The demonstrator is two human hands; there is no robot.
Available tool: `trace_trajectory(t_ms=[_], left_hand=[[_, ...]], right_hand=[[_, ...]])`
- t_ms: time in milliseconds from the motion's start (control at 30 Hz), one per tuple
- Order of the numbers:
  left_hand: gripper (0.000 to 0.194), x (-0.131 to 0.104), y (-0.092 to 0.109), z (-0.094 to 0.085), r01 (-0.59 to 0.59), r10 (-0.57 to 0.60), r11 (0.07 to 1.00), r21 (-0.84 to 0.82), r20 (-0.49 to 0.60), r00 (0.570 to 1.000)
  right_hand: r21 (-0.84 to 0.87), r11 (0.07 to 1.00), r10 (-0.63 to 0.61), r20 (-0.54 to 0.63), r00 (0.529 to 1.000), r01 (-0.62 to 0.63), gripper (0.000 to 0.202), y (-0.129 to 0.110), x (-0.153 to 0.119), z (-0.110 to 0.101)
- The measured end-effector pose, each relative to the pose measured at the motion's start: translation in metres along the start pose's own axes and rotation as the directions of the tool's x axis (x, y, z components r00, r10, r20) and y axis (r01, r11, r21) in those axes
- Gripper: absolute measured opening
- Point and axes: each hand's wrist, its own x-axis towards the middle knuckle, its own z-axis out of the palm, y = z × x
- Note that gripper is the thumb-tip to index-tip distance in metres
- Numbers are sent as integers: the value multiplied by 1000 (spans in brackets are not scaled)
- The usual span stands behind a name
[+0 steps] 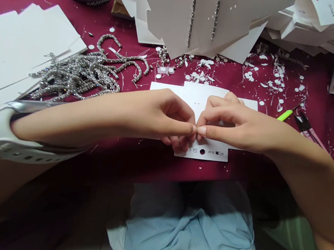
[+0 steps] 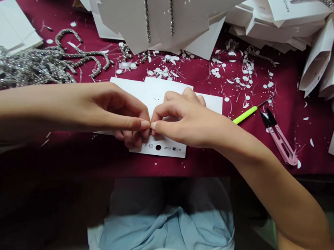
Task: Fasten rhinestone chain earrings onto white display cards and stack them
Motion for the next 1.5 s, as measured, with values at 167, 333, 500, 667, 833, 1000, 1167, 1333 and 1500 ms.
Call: trace_trajectory(t_ms=[167, 333, 500, 667, 833, 1000, 1167, 1333, 1500], left_hand=[[22, 0, 1, 1, 54, -55, 996, -71, -11, 998], [22, 0, -1, -1, -4, 4, 1000, -22, 3, 1000], [24, -1, -1, -1, -93, 92, 994, 51, 11, 996], [24, -1, -1, -2, -112, 111, 993, 44, 22, 994], [25, -5, -4, -6, -104, 102, 990, 94, 24, 994], [20, -12, 2, -6, -65, 114, 966, 252, -184, 976], [15, -17, 7, 0, -160, 389, 687, 709, -173, 905], [24, -17, 1, 3, -116, 500, 408, 906, -115, 858], [27, -15, -6, 3, -145, 575, 195, 970, 7, 818]], right_hand=[[-12, 1000, 29, 9, 1000, -29, 26, -1, 0, 0], [14, 1000, 15, -12, 1000, -15, 25, -1, 0, 1], [32, 999, 13, -31, 999, -12, 24, -1, 0, 2], [26, 1000, 10, -30, 1000, -9, 22, 0, 1, 3], [96, 994, -40, -79, 996, 48, 22, 3, 1, 2], [438, 888, -25, -255, 967, 138, 22, 10, -2, 4], [599, 736, -14, -454, 891, 317, 19, 14, -3, 6], [681, 578, 93, -601, 794, 449, 19, 24, -3, -5], [639, 608, 337, -746, 574, 472, 12, 37, -3, -21]])
